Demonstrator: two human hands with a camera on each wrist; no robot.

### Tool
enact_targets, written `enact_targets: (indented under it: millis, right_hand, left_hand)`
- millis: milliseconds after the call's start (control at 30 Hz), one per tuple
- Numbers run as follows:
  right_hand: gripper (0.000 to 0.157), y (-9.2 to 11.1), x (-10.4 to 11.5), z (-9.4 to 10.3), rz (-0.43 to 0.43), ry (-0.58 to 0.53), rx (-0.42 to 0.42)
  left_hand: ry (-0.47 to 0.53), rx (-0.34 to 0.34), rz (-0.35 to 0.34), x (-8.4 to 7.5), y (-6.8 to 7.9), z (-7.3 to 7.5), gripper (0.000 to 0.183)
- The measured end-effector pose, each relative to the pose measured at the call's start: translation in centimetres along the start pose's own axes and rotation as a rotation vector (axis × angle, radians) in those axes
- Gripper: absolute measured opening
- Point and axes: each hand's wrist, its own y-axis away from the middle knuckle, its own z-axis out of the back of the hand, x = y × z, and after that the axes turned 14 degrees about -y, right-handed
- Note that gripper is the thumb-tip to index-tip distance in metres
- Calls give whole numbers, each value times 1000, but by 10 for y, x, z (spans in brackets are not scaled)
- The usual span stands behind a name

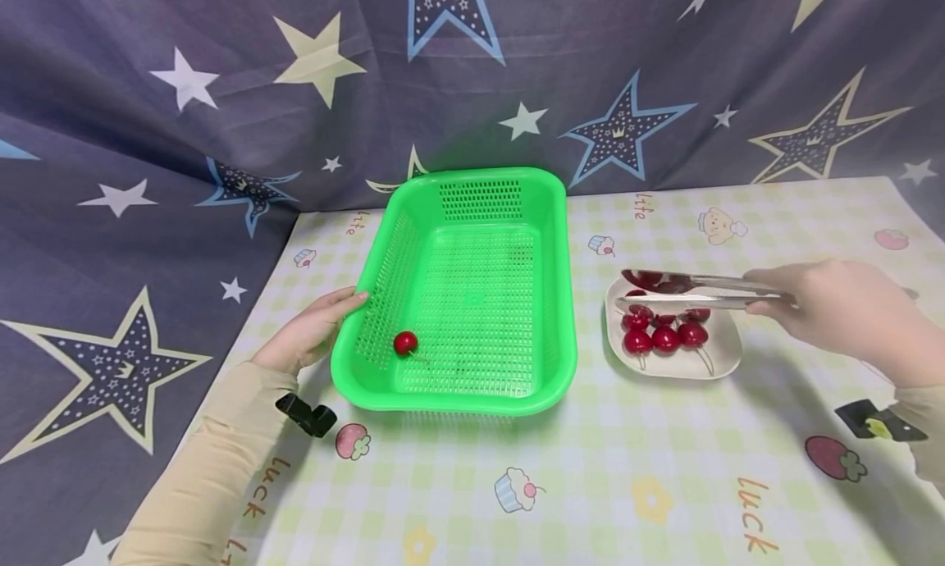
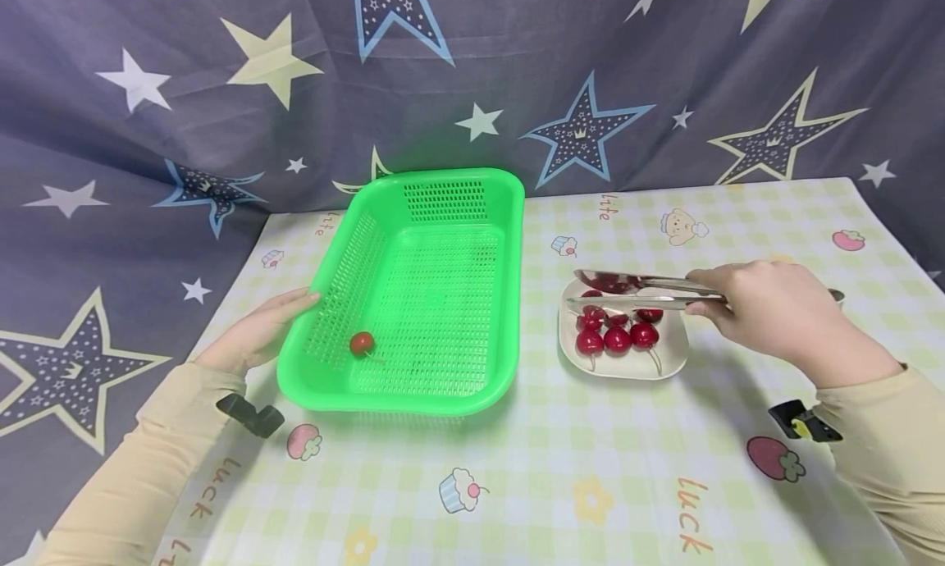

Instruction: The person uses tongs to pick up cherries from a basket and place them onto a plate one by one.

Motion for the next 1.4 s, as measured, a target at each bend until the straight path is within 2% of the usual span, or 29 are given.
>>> enact_targets:
  millis: [233, 467, 567, 700, 933, 1100, 1333, 1400]
  right_hand:
    - [31, -1, 0, -3, -68, -104, 0]
    - [38, -4, 1, -6, -98, -148, 6]
    - [40, -6, 3, -5, -97, -160, -7]
    - [45, -11, 8, -3, -143, -186, 14]
    - [48, -20, 17, 1, -128, -218, -26]
    - [47, -28, 29, 4, -38, -231, -79]
    - [46, -50, 48, 8, 277, -193, -129]
    - [44, -57, 55, 10, 333, -175, -118]
  left_hand:
    - [-14, -19, 11, -1, 2, -1, 77]
    - [-10, 1, -17, 6, -1, 2, 97]
    - [-2, 2, -3, 4, -1, 1, 89]
    - [-1, -1, 18, 0, 1, 0, 78]
    - [17, 8, 22, 0, 1, 0, 76]
    - [17, 8, 29, 1, 1, 0, 77]
    - [12, 7, 30, 0, 0, 0, 77]
    - [11, 6, 28, 0, 0, 0, 77]
